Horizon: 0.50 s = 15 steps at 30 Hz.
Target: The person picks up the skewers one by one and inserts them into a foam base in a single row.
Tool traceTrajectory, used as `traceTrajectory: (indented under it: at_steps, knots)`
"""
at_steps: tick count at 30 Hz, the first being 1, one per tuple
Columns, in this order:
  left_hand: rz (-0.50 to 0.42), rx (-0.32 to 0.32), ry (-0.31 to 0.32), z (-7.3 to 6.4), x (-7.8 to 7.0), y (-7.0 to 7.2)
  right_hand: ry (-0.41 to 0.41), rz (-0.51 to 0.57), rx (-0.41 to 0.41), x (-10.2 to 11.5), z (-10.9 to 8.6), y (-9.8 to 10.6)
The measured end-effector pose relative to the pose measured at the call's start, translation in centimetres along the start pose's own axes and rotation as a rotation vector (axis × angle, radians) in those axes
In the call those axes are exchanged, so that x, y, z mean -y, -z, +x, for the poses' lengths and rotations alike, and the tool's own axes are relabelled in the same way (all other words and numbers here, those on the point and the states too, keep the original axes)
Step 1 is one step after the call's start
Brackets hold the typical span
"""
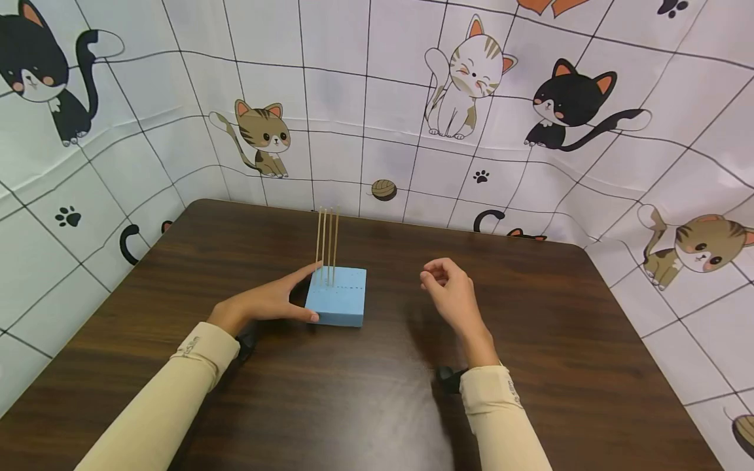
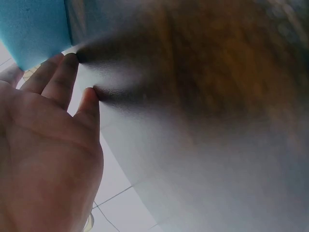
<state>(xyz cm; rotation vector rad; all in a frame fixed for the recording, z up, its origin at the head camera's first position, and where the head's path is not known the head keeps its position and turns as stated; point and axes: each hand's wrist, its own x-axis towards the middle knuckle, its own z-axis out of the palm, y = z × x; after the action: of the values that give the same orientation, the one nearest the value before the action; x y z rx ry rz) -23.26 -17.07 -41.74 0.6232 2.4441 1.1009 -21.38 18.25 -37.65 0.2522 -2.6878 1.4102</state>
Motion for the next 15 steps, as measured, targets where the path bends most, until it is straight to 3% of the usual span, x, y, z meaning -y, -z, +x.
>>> traceTrajectory:
  at_steps: [6,15]
  knots:
    - [-0.003,0.007,0.002,0.0,-0.1,0.1,-0.087,-0.089,-0.009,-2.1,-1.1,2.9]
    - [-0.004,0.004,0.005,0.0,-0.2,0.0,-0.221,-0.248,0.118,-4.3,-2.4,5.9]
